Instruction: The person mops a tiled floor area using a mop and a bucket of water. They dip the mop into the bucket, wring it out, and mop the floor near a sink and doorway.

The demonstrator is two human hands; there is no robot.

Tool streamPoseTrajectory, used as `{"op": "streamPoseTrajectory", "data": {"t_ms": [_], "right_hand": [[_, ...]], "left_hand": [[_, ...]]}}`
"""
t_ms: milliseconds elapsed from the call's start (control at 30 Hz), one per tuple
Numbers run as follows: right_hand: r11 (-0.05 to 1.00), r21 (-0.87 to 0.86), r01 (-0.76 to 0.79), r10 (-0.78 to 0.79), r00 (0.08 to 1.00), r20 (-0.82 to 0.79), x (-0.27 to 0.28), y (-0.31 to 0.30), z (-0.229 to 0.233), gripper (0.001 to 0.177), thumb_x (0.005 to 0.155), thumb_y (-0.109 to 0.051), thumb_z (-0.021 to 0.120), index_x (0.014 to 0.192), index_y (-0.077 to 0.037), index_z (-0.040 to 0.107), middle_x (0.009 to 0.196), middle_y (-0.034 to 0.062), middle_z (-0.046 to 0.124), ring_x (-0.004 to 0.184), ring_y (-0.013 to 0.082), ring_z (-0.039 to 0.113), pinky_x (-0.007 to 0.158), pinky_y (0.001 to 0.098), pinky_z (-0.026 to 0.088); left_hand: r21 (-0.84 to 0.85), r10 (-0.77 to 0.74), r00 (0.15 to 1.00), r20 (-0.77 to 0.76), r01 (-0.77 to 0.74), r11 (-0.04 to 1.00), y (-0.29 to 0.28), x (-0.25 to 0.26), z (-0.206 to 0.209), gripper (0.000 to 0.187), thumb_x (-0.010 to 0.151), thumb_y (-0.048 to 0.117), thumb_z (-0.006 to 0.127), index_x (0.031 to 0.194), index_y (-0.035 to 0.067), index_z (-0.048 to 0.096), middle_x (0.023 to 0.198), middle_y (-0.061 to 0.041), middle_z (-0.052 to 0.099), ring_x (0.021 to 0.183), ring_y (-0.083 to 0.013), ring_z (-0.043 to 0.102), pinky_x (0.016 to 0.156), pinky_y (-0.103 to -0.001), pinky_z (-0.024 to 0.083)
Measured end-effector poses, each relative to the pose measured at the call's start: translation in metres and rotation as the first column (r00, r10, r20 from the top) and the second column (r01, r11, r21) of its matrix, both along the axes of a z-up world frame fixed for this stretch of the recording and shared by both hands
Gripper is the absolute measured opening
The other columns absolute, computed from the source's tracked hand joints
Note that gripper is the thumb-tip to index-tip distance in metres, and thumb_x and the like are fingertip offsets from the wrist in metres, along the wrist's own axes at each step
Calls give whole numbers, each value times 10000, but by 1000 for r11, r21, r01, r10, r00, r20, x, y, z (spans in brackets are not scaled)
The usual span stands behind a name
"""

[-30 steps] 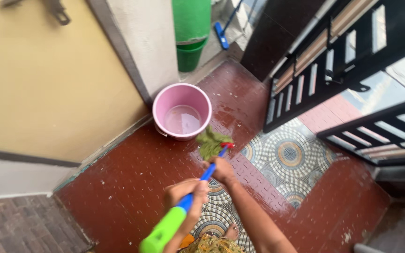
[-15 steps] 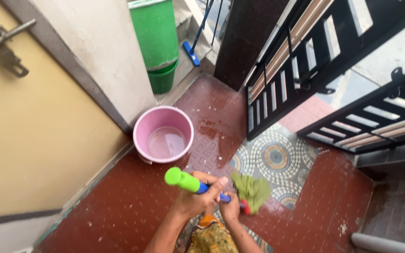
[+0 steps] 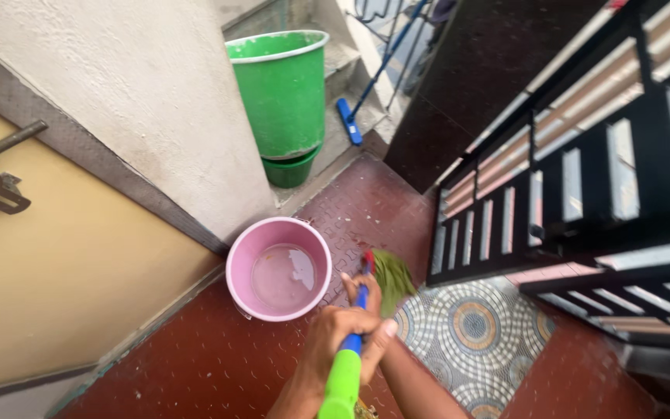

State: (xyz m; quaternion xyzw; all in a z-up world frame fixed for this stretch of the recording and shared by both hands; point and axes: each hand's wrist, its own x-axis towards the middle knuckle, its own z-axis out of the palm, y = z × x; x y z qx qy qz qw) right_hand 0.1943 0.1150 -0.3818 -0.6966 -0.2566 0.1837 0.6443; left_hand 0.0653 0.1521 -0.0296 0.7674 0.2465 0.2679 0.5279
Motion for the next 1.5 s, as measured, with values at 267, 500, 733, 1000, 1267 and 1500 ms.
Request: {"op": "streamPoseTrajectory", "data": {"t_ms": [267,500,733,1000,1267,1500], "right_hand": [[862,282,-422,483,511,-711,42,71,-12,432,981,-345,718,1215,-44,516,1192,201,586,1110,302,572,994,424,487],[889,-378,-258,333,932,146,0,66,168,738,865,-286,676,1488,-57,353,1410,207,423,1335,376,469,1119,545,372],[354,-153,-923,860,256,442,-85,19,404,493,963,-230,665,1434,-195,521,1516,84,458,1581,313,294,1298,691,94],[413,-391,-823,870,230,435,-109,35,426,431,782,-332,648,1212,-320,631,1183,-70,650,1295,200,512,1173,610,257],[368,-265,-891,824,182,536,-113,29,403,575,769,-308,691,1312,-205,533,1370,61,525,1493,304,368,1244,681,91],[404,-357,-842,884,258,390,-106,30,436,564,719,-221,708,1267,-211,579,1252,13,637,1295,253,489,1219,632,205]], "left_hand": [[169,193,979,-67,-179,969,71,27,8,582,981,476,543,519,126,591,421,-32,504,384,-174,528,405,-353,382],[-28,508,852,125,-509,861,191,73,-30,541,1019,407,583,552,136,546,476,-28,559,412,-165,562,432,-358,432],[-180,381,898,222,-346,921,265,98,-39,541,998,349,655,542,93,518,468,-17,532,385,-135,527,400,-312,414],[65,236,956,176,-250,966,222,128,-14,519,972,341,641,539,61,573,455,-55,572,416,-197,625,453,-354,465],[127,187,972,144,-205,970,210,142,-9,529,982,361,618,546,61,601,469,-58,587,444,-214,650,476,-366,484],[92,172,975,144,-186,978,200,143,-10,530,983,367,613,544,70,608,463,-47,582,434,-194,645,467,-359,489]]}}
